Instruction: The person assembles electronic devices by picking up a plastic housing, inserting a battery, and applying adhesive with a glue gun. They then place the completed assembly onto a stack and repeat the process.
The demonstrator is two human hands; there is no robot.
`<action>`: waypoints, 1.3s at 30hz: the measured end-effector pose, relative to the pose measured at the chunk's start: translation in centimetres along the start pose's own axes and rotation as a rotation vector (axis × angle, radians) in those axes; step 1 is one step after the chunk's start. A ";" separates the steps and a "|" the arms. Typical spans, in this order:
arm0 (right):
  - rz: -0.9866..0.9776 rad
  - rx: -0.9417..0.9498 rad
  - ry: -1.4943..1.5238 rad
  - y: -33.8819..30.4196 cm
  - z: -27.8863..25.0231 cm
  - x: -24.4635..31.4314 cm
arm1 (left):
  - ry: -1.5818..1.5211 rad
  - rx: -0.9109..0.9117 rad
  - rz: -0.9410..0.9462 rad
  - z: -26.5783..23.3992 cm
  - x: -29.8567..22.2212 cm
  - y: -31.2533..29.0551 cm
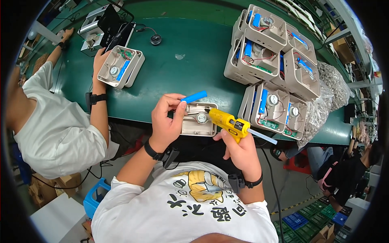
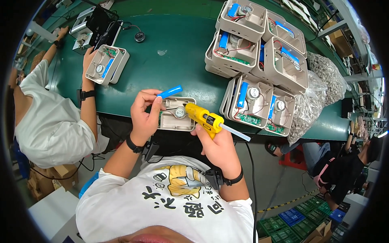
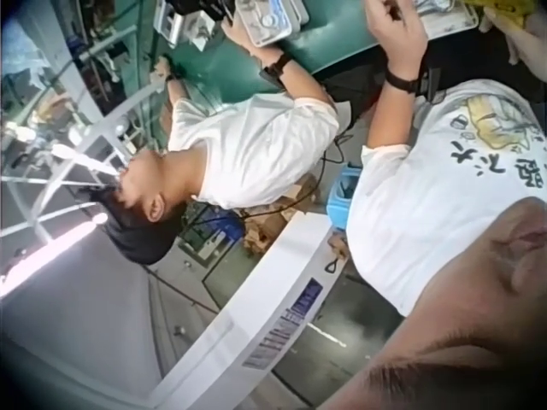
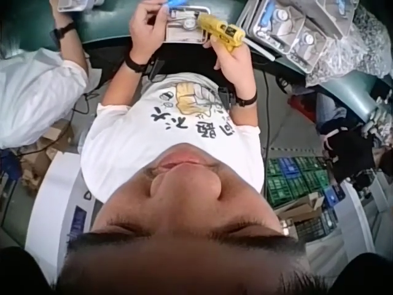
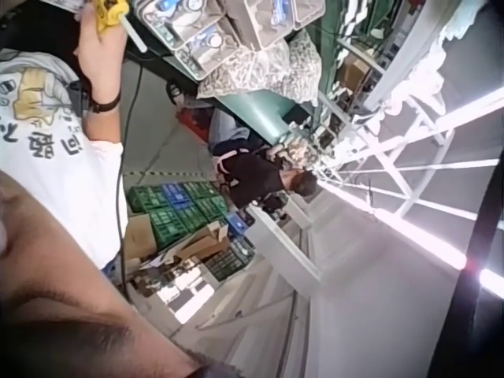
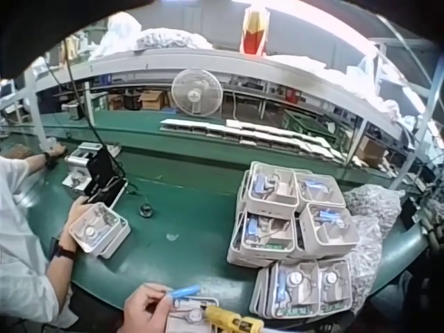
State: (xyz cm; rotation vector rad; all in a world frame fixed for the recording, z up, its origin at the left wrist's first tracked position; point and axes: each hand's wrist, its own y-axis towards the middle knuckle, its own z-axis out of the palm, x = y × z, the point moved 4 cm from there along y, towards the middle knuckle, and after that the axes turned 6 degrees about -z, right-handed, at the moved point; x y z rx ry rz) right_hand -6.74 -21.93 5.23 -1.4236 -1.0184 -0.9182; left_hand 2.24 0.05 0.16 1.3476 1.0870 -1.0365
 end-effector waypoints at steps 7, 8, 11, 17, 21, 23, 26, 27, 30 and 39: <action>0.019 -0.102 -0.007 -0.5 -0.6 -2.2 | 0.257 0.061 0.134 -0.2 -0.5 0.1; 0.020 -0.117 0.006 -0.4 -0.6 -2.2 | 0.258 0.060 0.133 -0.3 -0.5 0.2; 0.020 -0.117 0.016 -0.3 -0.7 -2.1 | 0.346 0.090 0.264 -0.2 -0.6 0.3; 0.030 -0.070 0.020 -0.7 -1.1 -1.9 | 0.341 0.090 0.237 -0.2 -0.7 0.1; 0.041 -0.028 0.061 -1.0 -1.9 -3.0 | 0.381 0.115 0.242 0.0 -1.2 0.3; 0.023 -0.034 0.074 -1.1 -1.9 -2.7 | 0.362 0.095 0.245 0.1 -1.2 0.3; -0.011 -0.046 0.102 -1.1 -1.8 -2.4 | 0.381 0.124 0.258 0.2 -1.8 0.4; -0.019 -0.050 0.113 -1.1 -1.8 -2.6 | 0.390 0.137 0.265 0.3 -1.9 0.4; -0.038 -0.064 0.134 -1.0 -1.7 -2.9 | 0.422 0.152 0.300 0.4 -2.0 0.5; 0.003 -0.041 0.079 -0.2 -1.8 -3.5 | 0.326 0.229 -0.146 0.2 -0.1 1.4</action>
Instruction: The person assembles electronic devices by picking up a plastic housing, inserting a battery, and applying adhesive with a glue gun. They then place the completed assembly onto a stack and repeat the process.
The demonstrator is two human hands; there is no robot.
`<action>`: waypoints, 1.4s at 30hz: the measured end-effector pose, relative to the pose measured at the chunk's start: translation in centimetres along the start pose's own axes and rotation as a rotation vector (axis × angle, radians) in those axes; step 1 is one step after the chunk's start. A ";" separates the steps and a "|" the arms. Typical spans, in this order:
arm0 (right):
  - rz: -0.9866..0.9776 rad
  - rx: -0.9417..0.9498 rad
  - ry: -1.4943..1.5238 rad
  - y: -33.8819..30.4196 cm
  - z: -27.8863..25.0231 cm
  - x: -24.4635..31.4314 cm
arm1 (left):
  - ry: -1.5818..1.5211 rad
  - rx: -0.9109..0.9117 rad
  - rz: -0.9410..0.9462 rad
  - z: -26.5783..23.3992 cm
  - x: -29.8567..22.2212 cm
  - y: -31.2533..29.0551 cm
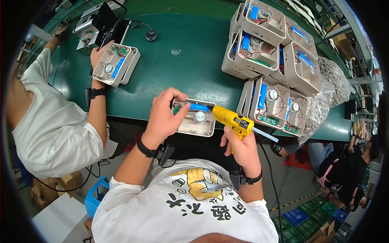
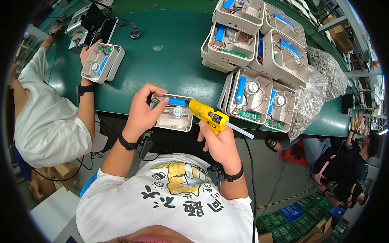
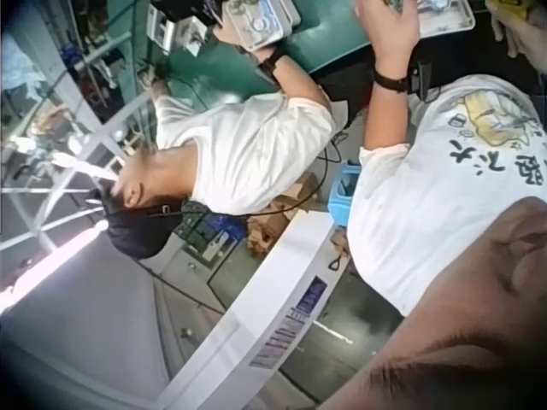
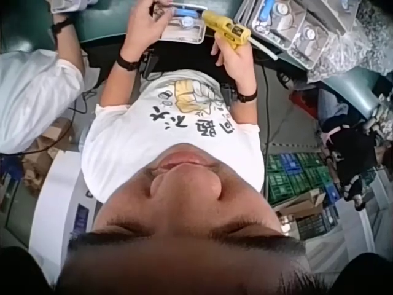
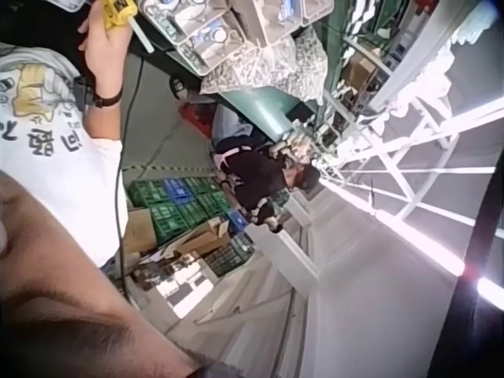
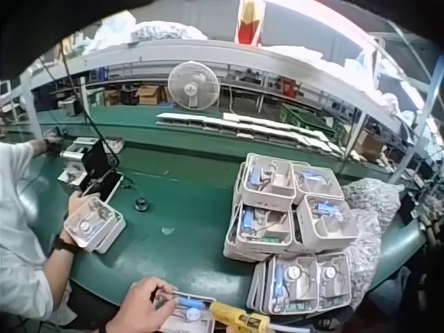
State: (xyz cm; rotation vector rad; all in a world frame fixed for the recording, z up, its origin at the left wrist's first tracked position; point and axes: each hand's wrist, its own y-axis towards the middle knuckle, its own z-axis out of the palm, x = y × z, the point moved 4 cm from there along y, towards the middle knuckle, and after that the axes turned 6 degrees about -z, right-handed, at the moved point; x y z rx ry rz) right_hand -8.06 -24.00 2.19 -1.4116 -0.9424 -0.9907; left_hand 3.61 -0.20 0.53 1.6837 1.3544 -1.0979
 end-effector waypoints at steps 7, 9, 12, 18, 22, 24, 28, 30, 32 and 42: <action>0.013 -0.005 -0.075 -0.8 -0.1 0.3 | 0.136 0.108 0.043 0.0 -0.3 0.8; -0.012 -0.049 -0.008 -1.2 0.1 0.9 | 0.173 0.120 0.048 0.2 -0.1 0.8; -0.015 -0.052 0.018 -1.4 0.1 0.6 | 0.130 0.103 0.020 0.4 0.4 0.5; 0.048 -0.020 -0.055 -1.6 0.0 0.0 | 0.123 0.087 0.042 0.5 0.3 0.4; 0.032 -0.053 -0.143 -1.9 0.1 0.6 | 0.160 0.103 0.048 0.1 0.0 0.4; 0.031 -0.056 -0.132 -2.2 0.3 1.2 | 0.230 0.143 0.039 0.0 -0.1 0.2; 0.022 -0.024 -0.071 -1.7 1.0 2.4 | 0.237 0.114 0.123 -0.1 -0.2 0.2; 0.008 0.027 0.006 -0.8 1.5 2.7 | 0.237 0.135 0.126 -0.1 -0.4 0.1; 0.019 0.064 0.015 0.2 1.8 2.3 | 0.244 0.166 0.134 -0.4 -0.7 0.0; 0.013 0.223 -0.168 1.9 3.1 2.3 | 0.256 0.166 0.159 -0.2 -0.4 -0.1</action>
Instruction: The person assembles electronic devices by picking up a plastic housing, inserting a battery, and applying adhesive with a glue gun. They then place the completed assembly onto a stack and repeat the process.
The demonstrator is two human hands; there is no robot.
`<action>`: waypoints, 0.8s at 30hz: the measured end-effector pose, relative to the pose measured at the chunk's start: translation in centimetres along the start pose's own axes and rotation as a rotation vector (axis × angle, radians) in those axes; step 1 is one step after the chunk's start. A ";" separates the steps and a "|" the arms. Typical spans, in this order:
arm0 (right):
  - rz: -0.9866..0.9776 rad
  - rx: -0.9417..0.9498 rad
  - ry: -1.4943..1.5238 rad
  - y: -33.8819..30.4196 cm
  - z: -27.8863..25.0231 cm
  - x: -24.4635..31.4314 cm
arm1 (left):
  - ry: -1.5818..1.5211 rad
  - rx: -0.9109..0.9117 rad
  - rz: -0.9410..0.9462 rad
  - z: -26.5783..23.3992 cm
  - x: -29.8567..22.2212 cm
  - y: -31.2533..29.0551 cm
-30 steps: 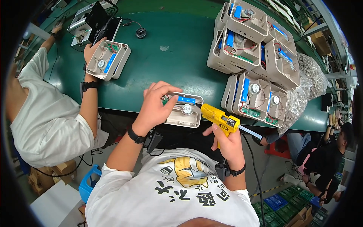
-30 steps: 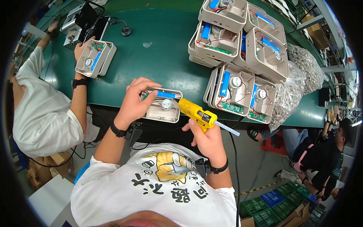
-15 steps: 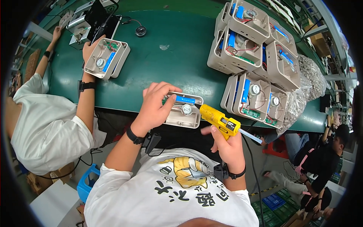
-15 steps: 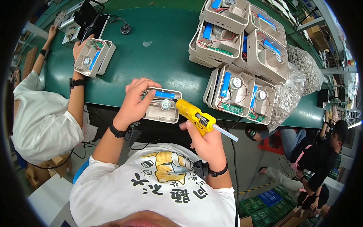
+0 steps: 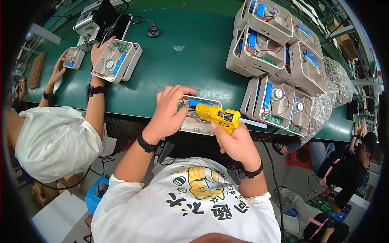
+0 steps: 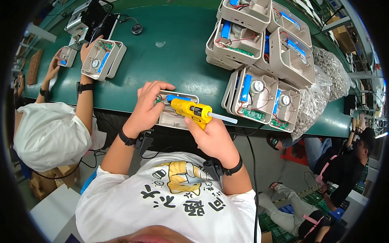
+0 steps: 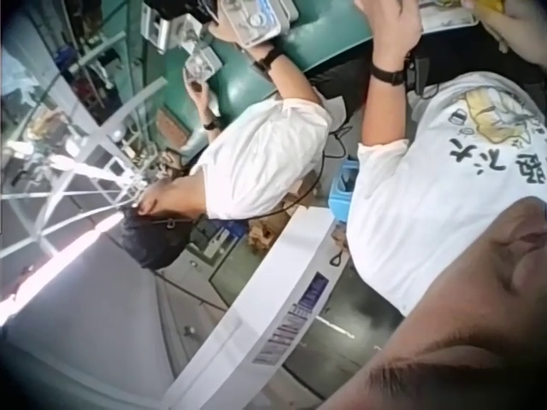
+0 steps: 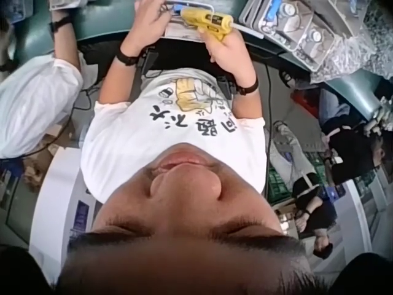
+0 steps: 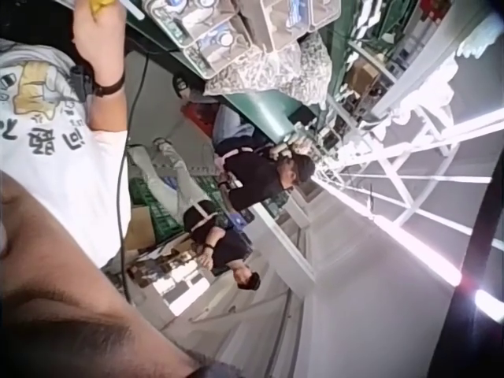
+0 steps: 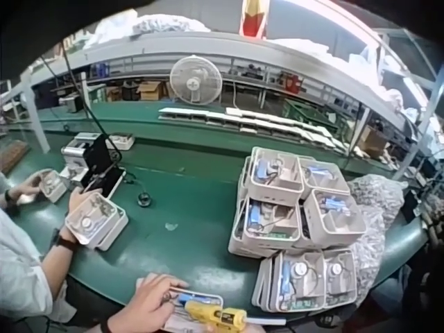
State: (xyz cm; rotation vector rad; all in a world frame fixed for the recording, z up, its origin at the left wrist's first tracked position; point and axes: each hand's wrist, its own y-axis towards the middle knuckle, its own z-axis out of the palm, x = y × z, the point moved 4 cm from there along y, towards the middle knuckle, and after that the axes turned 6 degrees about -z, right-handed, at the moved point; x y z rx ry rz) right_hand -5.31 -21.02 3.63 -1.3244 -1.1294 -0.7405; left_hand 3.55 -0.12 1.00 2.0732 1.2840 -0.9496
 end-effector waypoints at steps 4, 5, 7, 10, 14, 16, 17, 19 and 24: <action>-0.087 -0.073 -0.038 -0.5 0.0 0.6 | -0.001 -0.035 0.015 0.2 0.2 -0.1; -0.090 -0.072 -0.040 -0.5 0.0 0.8 | -0.002 -0.039 0.020 0.2 0.2 -0.1; -0.013 -0.104 0.007 -0.7 -0.1 0.7 | -0.004 -0.043 0.027 0.2 0.1 0.0; -0.029 -0.117 -0.002 -0.3 0.3 0.7 | -0.010 -0.055 0.027 0.0 -0.1 0.1; -0.158 -0.079 -0.064 0.3 0.9 1.2 | -0.083 -0.108 0.008 0.2 0.6 -0.3; -0.173 -0.021 -0.042 0.1 1.1 1.3 | -0.098 -0.120 0.006 0.3 0.6 -0.2; -0.181 -0.022 -0.044 -0.1 0.9 1.1 | -0.117 -0.132 -0.004 0.3 0.6 -0.2; -0.136 -0.112 0.068 -1.0 -0.2 0.0 | -0.135 -0.143 -0.004 0.5 0.6 -0.1; -0.234 -0.157 0.280 -3.2 -2.1 -2.2 | -0.207 -0.306 -0.003 0.7 2.3 0.4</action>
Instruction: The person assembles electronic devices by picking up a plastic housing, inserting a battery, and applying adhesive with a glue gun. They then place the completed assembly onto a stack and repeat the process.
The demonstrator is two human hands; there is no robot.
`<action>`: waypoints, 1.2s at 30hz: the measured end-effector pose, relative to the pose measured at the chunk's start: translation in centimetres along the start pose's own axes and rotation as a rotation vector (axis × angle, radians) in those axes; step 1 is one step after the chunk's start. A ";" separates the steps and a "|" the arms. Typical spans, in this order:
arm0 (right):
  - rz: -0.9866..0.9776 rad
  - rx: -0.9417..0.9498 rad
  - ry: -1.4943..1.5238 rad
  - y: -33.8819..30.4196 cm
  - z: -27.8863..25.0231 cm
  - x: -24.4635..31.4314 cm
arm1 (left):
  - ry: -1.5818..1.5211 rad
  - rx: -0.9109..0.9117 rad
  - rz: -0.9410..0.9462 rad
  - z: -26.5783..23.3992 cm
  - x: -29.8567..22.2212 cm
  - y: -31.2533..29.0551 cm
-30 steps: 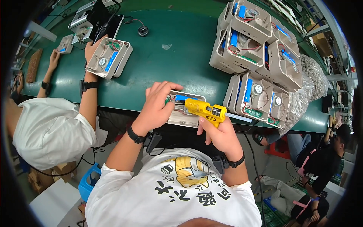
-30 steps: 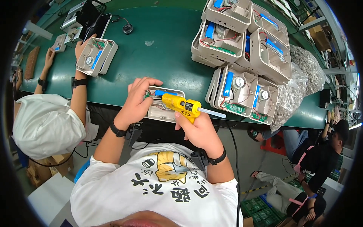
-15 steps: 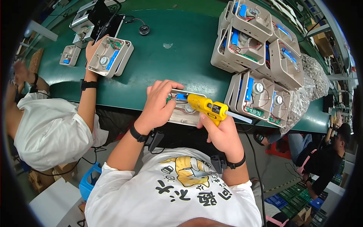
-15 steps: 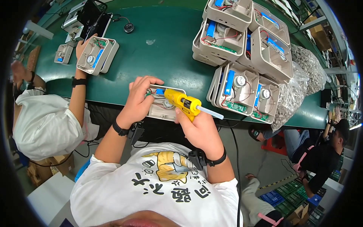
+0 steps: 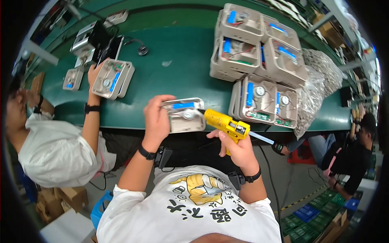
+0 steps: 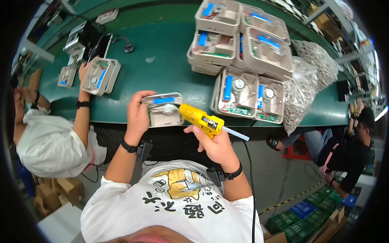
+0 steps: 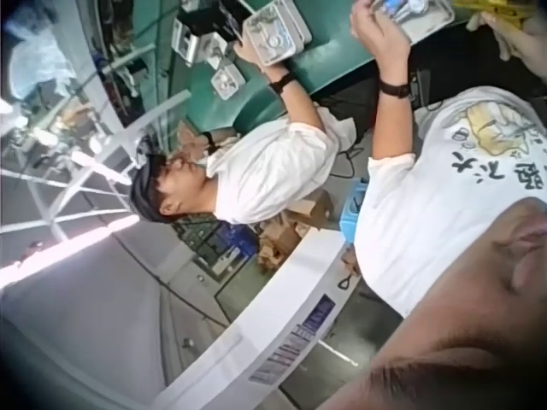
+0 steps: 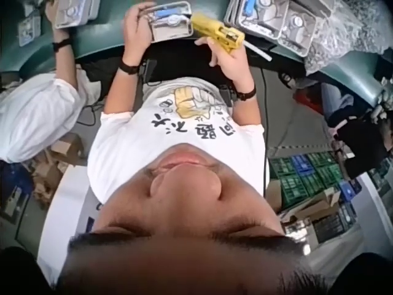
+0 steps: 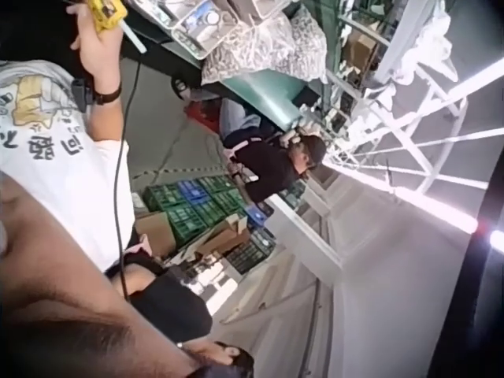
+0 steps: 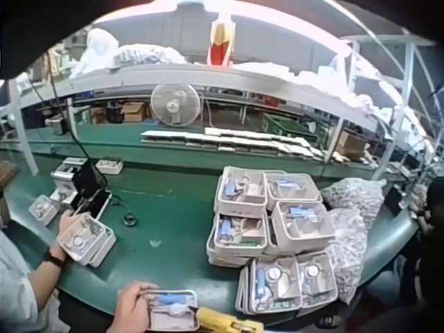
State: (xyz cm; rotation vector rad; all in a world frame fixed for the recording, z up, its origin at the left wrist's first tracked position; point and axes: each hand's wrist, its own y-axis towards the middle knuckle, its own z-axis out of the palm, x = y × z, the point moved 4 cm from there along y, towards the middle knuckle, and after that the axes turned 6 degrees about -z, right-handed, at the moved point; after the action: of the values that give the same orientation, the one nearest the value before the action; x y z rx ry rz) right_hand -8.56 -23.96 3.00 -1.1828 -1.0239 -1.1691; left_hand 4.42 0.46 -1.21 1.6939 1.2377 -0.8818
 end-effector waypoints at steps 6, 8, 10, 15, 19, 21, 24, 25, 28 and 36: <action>-0.103 0.001 0.176 -2.4 -1.7 -0.9 | 0.053 -0.132 -0.051 -1.9 -0.8 -1.6; -0.160 0.008 0.275 -3.1 -2.3 -1.4 | 0.278 -0.039 -0.014 -1.9 -4.0 -2.5; -0.185 0.001 0.308 -3.8 -3.0 -1.6 | 0.360 0.029 0.031 -1.4 -5.8 -2.4; -0.252 -0.003 0.388 -4.4 -3.9 -1.2 | 0.479 0.198 0.128 0.0 -6.5 -0.8; -0.259 -0.049 0.366 -5.4 -4.3 0.1 | 0.405 0.263 0.040 -0.8 -7.0 1.1; -0.267 -0.086 0.346 -6.2 -5.3 0.3 | 0.375 0.295 0.007 -0.4 -8.5 1.4; -0.500 -0.015 0.520 -8.5 -7.3 0.7 | 0.338 0.200 0.362 -0.2 -13.3 0.6; -0.510 -0.024 0.511 -9.1 -7.8 0.9 | 0.328 0.203 0.374 0.2 -14.7 0.5; -0.654 -0.156 0.540 -11.2 -10.1 2.1 | 0.224 0.395 0.575 4.2 -20.4 -0.3; -0.857 -0.384 0.469 -15.6 -12.4 4.4 | 0.345 0.385 0.790 16.6 -27.7 1.0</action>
State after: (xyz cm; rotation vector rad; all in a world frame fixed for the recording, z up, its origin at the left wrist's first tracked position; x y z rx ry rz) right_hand -23.60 -36.89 7.94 -0.6627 -0.9757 -2.2715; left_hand -3.01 -25.17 16.95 2.4570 0.4966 -0.3530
